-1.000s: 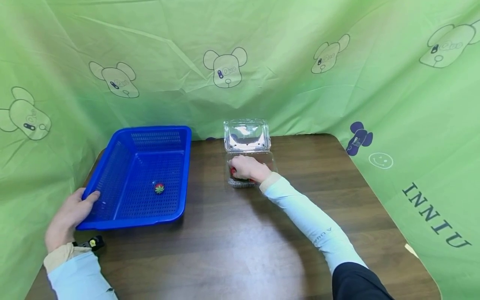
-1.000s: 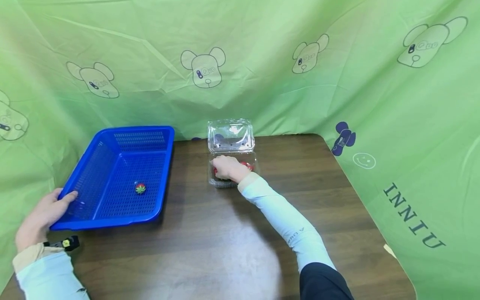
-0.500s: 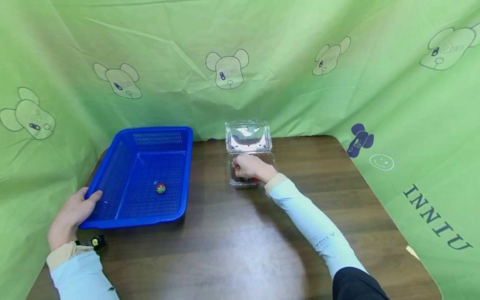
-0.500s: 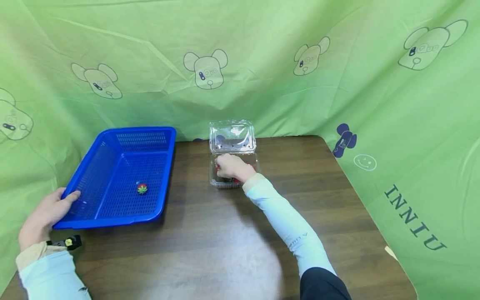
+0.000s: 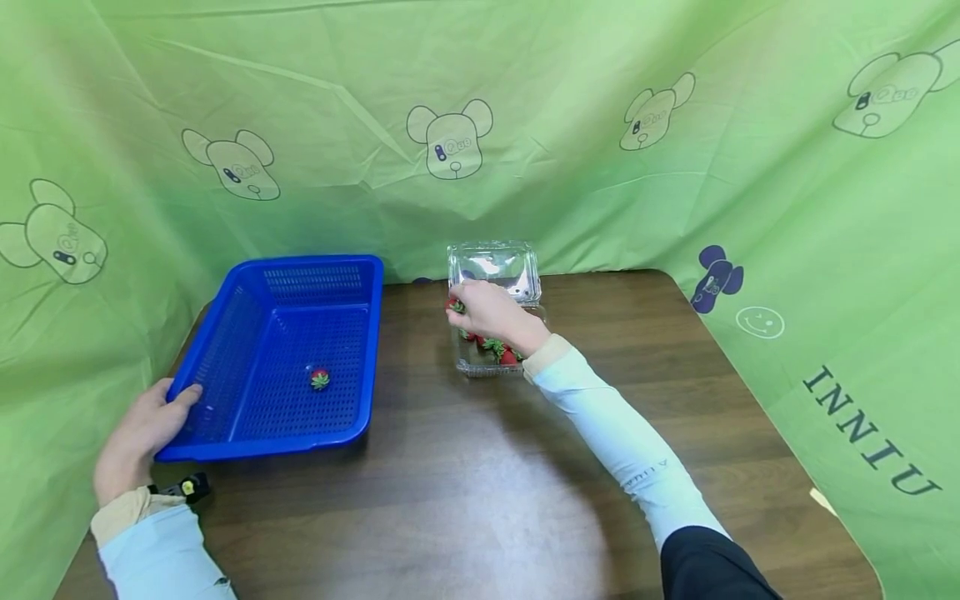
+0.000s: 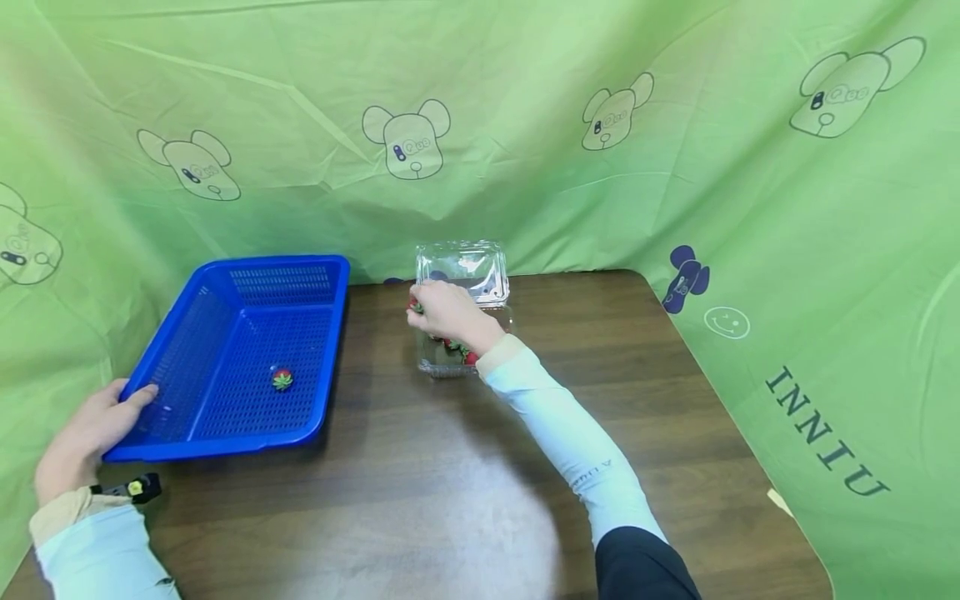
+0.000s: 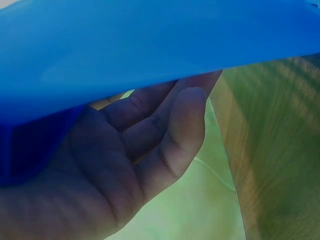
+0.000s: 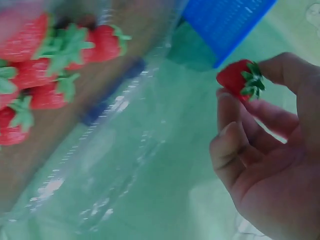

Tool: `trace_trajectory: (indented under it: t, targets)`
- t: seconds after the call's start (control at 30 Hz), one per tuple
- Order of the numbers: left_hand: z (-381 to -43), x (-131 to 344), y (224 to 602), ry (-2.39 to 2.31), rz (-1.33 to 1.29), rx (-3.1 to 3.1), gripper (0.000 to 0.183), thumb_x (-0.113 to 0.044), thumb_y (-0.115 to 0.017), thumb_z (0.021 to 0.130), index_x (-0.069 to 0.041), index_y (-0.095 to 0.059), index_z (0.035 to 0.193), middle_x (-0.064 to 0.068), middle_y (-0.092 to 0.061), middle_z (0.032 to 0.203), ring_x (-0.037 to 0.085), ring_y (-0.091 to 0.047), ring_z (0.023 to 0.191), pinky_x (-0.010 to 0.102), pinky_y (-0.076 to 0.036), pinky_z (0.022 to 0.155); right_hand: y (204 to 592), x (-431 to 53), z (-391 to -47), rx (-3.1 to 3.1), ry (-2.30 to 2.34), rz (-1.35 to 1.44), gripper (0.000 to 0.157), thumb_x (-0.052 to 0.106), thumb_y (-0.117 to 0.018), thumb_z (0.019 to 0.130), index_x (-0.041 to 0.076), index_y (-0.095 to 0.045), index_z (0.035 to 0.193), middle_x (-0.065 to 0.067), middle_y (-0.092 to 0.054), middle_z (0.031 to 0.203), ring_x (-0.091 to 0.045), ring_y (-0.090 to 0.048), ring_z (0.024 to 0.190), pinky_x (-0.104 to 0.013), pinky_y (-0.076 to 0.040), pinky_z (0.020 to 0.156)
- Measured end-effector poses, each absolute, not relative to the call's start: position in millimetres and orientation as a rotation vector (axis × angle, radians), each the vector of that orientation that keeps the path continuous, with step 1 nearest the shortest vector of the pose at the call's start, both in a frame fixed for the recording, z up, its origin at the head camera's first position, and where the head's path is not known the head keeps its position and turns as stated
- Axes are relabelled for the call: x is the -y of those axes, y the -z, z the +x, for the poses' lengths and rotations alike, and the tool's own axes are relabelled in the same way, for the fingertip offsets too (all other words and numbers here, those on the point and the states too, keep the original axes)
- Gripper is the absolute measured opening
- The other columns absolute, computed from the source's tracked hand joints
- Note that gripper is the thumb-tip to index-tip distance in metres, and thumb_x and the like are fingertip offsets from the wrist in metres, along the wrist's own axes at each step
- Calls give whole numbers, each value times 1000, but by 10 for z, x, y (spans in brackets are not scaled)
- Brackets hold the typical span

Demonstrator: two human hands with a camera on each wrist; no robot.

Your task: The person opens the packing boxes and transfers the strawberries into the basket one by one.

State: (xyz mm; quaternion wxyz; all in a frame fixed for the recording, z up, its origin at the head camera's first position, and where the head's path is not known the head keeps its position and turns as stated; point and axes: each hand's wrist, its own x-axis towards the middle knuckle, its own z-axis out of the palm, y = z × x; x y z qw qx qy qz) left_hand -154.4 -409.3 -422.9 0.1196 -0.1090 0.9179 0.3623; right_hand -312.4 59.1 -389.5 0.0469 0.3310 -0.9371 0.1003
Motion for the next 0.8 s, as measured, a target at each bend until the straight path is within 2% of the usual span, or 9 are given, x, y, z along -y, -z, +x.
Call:
trace_trajectory:
  t: [0.3, 0.5, 0.6, 0.8]
  targets:
    - [-1540, 4095, 4219, -1058, -337, -2651, 71, -44, -24, 105, 17, -25, 139, 29, -56, 110, 20, -59, 83, 29, -47, 66, 3658, -247, -3046, 2614, -423, 1021, 19, 25, -60, 92, 9, -66, 100, -3, -65, 92, -17, -59, 76, -32, -52, 64]
    - [-1541, 4103, 4178, -1070, -341, -2649, 68, -42, -24, 105, 17, -25, 138, 25, -58, 104, 16, -58, 79, 30, -48, 65, 3529, 45, -3022, 2548, -456, 1106, 20, 24, -60, 93, 10, -68, 104, -2, -67, 98, -16, -61, 84, -31, -53, 72]
    - [-1537, 4101, 4179, -1056, -340, -2664, 68, -43, -25, 105, 17, -26, 138, 24, -58, 103, 17, -58, 79, 29, -48, 64, 3515, 186, -3004, 2562, -453, 1142, 19, 26, -58, 95, 12, -67, 104, 0, -64, 96, -14, -58, 82, -29, -51, 70]
    - [-1537, 4078, 4180, -1022, -334, -2686, 70, -44, -25, 105, 18, -27, 138, 32, -53, 113, 28, -59, 88, 29, -45, 68, 3566, 446, -2944, 2580, -435, 1211, 16, 28, -59, 95, 16, -67, 102, 2, -63, 95, -12, -59, 77, -29, -51, 66]
